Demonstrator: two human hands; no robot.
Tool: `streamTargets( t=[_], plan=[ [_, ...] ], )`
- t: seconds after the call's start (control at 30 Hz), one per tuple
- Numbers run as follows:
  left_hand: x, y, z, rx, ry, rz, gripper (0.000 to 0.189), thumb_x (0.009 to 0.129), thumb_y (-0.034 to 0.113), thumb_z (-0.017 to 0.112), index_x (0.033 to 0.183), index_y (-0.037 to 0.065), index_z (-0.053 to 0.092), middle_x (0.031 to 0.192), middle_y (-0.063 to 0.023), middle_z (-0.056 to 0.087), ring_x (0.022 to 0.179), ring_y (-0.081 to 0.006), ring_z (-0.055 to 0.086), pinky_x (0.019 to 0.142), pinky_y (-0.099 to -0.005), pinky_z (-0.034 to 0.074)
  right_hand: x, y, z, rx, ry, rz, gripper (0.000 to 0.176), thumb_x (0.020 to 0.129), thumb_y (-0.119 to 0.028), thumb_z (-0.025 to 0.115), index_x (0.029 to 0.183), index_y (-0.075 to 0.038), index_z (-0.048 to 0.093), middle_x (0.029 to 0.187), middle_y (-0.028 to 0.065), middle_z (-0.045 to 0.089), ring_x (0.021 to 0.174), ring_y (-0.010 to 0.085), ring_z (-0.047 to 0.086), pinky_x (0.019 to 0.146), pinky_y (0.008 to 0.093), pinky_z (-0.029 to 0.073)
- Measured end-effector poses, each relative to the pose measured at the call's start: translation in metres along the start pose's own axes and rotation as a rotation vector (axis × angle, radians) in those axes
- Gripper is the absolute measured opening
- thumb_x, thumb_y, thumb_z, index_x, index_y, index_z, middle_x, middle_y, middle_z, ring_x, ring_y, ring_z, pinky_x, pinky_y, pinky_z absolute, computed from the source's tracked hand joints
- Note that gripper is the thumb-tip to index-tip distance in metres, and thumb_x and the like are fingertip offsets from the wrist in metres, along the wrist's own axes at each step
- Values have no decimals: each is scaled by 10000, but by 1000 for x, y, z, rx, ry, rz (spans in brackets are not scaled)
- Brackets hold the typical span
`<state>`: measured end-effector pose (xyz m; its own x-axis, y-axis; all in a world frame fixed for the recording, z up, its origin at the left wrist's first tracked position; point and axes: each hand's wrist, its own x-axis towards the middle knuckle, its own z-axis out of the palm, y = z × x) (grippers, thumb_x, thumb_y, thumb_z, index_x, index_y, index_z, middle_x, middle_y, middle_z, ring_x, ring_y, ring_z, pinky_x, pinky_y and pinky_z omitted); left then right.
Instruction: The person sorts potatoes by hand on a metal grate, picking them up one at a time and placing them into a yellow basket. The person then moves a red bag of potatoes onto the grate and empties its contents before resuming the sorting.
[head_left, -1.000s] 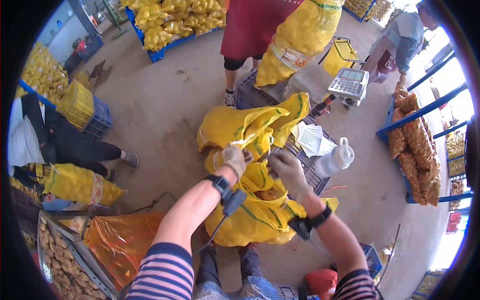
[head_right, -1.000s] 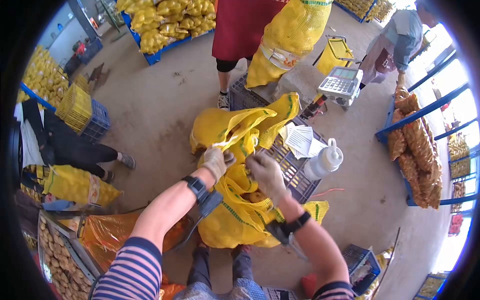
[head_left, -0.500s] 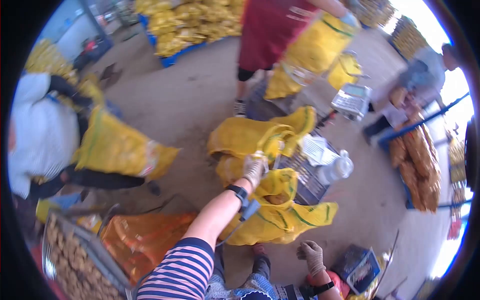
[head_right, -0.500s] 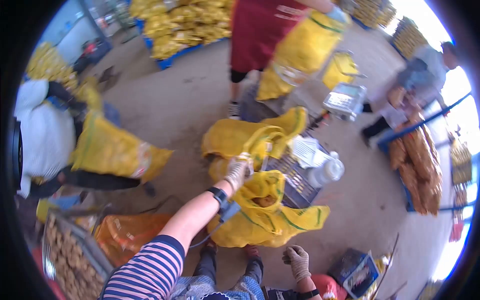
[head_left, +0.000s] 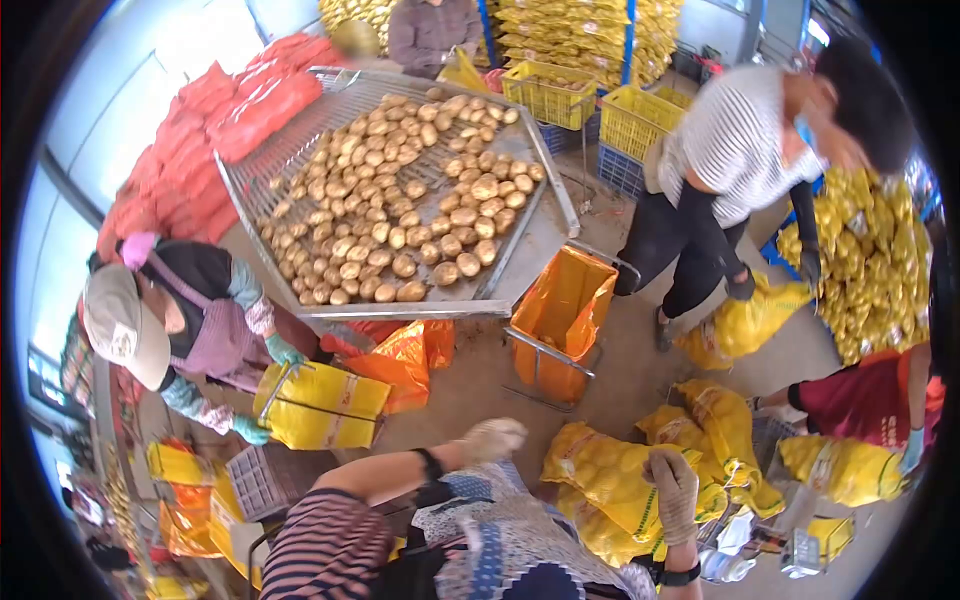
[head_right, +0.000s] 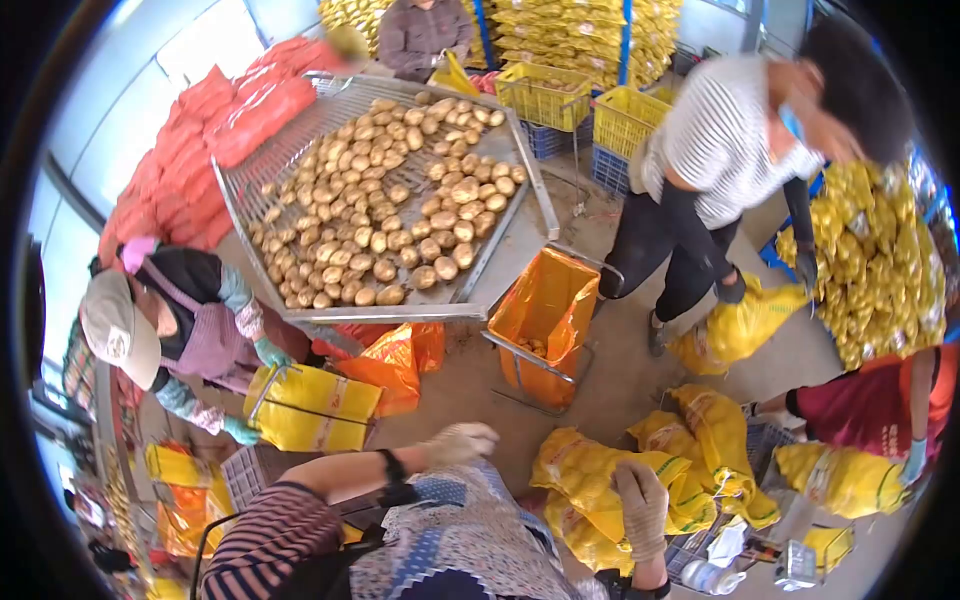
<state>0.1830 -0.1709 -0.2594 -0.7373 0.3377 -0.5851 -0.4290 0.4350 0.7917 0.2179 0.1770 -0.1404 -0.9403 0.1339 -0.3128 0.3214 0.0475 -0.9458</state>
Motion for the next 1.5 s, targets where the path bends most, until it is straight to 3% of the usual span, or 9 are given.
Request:
streamTargets(
  t=[0.27, 0.3, 0.5, 0.83, 1.03, 1.1, 1.17, 1.37, 1.5],
  plan=[
    [-189, -121, -107, -789, 813, -161, 344, 941, 232, 602, 1244, 69, 599, 961, -77, 691, 754, -167, 675, 655, -312, 558, -13, -231, 179, 143, -193, -1010, 774, 799, -278, 808, 1392, 55, 438, 1075, 127, 639, 898, 180, 634, 736, 282, 500],
    [-201, -136, -112, -900, 907, -162, 354, 942, 229, 596, 1256, 66, 588, 959, -82, 690, 753, -184, 681, 647, -325, 567, -7, -264, 183, -126, -304, -1377, 684, 902, -250, 686, 1449, 24, 380, 1401, 160, 516, 1041, 262, 645, 861, 404, 556],
    [-207, -184, -149, -1146, 898, -186, 356, 938, 228, 617, 1246, 53, 572, 960, -104, 691, 747, -222, 690, 641, -362, 587, 0, -342, 285, -272, -460, -1959, 646, 936, -277, 653, 1442, 2, 364, 1349, 172, 544, 1017, 282, 653, 862, 395, 552],
    [-141, -150, -311, -467, 831, 202, 220, 979, 175, 588, 1132, 39, 669, 901, -29, 649, 760, -126, 606, 684, -282, 519, 47, -362, 368, -347, -462, -2055, 531, 924, -223, 650, 1357, 12, 451, 1277, 174, 586, 1035, 305, 638, 883, 404, 524],
    [-70, -108, -368, -716, 768, 117, 246, 992, 178, 588, 1182, 27, 627, 860, -38, 667, 659, -123, 625, 590, -263, 521, 105, -381, 379, -362, -434, -2076, 465, 916, -190, 648, 1306, 18, 503, 1234, 175, 611, 1046, 318, 629, 895, 409, 508],
    [-57, -75, -380, -795, 776, 173, 280, 986, 122, 561, 1236, 5, 607, 970, -90, 666, 800, -179, 640, 699, -303, 529, 139, -384, 386, -345, -389, -2040, 444, 914, -179, 647, 1289, 21, 521, 1220, 175, 619, 1049, 323, 626, 899, 410, 502],
    [-89, -16, -380, 119, 886, 393, 384, 923, 119, 603, 1272, -39, 583, 1213, -189, 566, 1132, -302, 516, 965, -395, 440, 173, -379, 402, -303, -323, -1965, 423, 912, -169, 647, 1272, 23, 538, 1205, 176, 628, 1053, 328, 623, 903, 412, 496],
    [-10, -52, -425, -767, 1050, 157, 207, 988, 63, 570, 1180, 32, 644, 977, -22, 656, 801, -92, 580, 729, -240, 513, 281, -200, 470, -548, -491, -919, 362, 904, -136, 645, 1222, 29, 591, 1162, 177, 653, 1064, 341, 613, 915, 417, 480],
    [25, -42, -438, -594, 996, 143, 177, 983, 78, 577, 1139, 29, 643, 992, -47, 670, 807, -97, 618, 690, -232, 527, 327, -37, 502, -886, -819, -1317, 297, 768, -141, 676, 1062, -112, 645, 1073, 155, 621, 974, 345, 610, 788, 463, 532]
  ],
)
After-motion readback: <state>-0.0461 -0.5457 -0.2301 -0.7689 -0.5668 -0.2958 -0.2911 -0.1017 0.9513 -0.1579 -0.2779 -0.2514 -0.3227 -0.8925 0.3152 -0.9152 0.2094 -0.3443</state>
